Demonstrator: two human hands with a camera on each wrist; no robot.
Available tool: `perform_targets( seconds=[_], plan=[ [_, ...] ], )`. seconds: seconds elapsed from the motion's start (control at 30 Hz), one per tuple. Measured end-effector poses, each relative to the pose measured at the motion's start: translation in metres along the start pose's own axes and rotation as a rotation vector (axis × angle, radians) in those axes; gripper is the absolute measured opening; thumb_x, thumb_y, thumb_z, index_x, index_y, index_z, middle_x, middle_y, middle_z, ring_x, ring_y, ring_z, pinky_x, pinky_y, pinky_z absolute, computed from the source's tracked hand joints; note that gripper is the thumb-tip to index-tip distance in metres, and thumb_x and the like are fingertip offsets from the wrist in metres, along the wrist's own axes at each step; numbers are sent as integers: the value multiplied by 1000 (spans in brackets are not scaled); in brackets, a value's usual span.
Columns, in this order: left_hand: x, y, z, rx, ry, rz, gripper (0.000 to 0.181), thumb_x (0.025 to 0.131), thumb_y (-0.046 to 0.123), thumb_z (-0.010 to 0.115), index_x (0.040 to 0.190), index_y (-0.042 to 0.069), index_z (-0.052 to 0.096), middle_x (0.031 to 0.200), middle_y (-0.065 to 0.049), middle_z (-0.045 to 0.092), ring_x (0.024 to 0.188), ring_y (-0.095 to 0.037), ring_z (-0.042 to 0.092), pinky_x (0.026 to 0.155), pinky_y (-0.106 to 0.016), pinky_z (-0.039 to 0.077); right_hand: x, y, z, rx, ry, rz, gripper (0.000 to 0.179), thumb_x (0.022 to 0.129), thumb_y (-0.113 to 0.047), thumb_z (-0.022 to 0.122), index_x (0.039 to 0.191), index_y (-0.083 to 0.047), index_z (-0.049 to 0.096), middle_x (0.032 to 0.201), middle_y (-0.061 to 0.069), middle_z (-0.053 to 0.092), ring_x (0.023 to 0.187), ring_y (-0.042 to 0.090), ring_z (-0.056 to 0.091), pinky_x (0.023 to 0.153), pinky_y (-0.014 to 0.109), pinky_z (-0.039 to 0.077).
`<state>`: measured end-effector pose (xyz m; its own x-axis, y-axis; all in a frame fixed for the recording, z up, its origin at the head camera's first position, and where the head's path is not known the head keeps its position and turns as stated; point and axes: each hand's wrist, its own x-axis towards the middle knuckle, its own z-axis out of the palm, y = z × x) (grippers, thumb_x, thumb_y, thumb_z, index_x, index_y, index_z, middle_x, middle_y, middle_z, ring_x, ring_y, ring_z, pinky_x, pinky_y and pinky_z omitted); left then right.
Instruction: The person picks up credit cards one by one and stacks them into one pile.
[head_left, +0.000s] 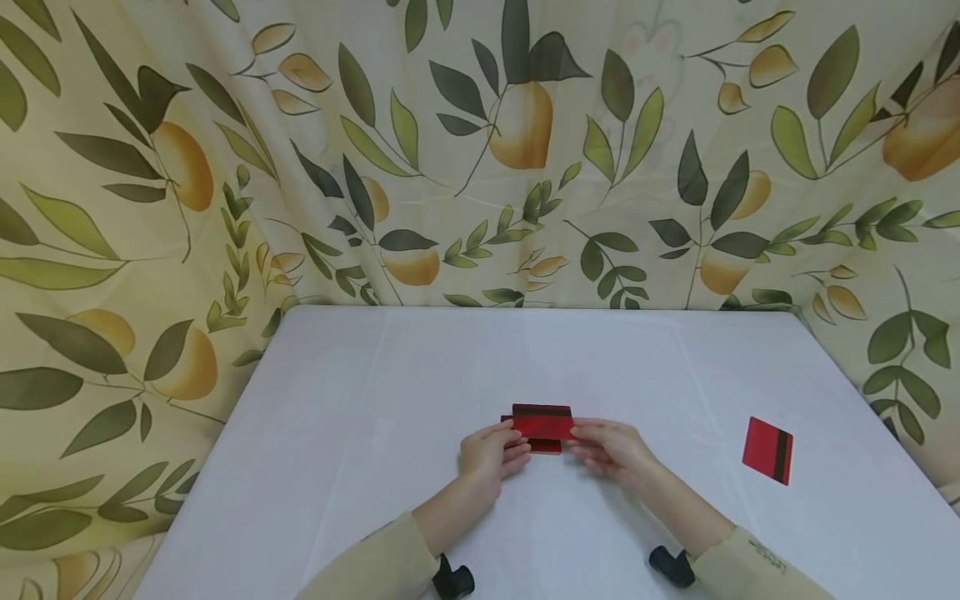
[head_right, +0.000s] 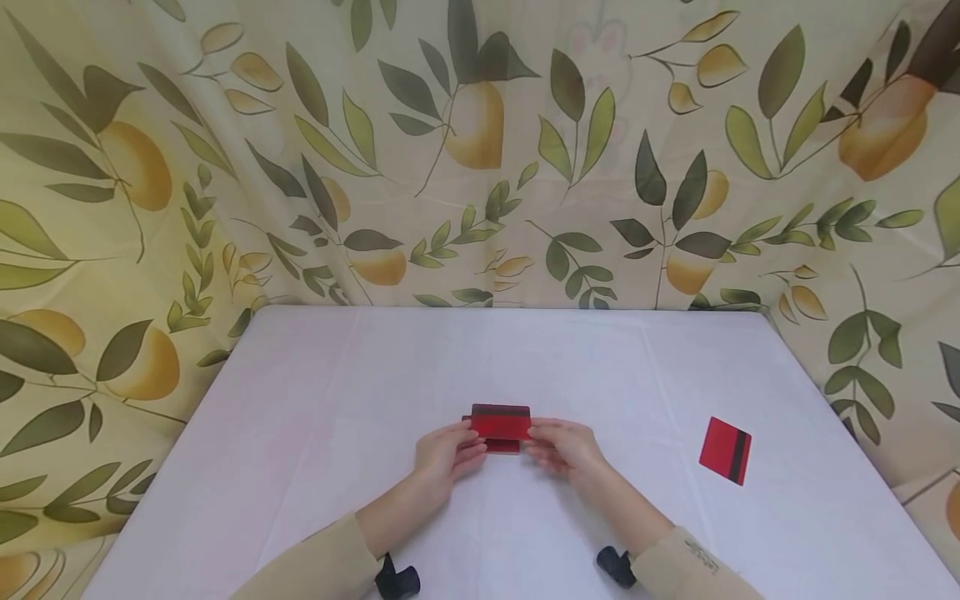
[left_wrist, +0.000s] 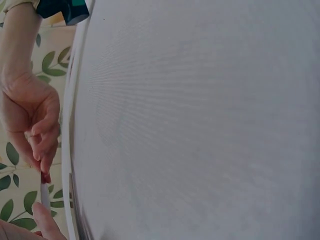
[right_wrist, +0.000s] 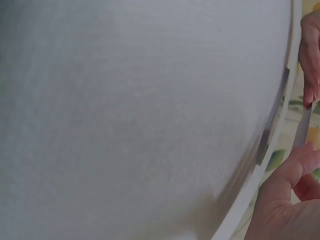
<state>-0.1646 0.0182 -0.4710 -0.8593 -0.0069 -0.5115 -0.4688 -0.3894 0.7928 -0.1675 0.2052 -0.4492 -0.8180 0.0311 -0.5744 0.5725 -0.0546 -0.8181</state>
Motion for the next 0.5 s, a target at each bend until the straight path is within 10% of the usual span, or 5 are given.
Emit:
perform_targets(
  seconds=[0.5],
  plan=[
    [3,-3,-12,77,25,28,29,84,-1,56,112,-7,58,80,-14,67,64,-17,66,64,-35,57,3,6,12,-102,11,-19,41,87,-15,60,122,4,52,78,6,70,61,12,67,49,15,49]
  ],
)
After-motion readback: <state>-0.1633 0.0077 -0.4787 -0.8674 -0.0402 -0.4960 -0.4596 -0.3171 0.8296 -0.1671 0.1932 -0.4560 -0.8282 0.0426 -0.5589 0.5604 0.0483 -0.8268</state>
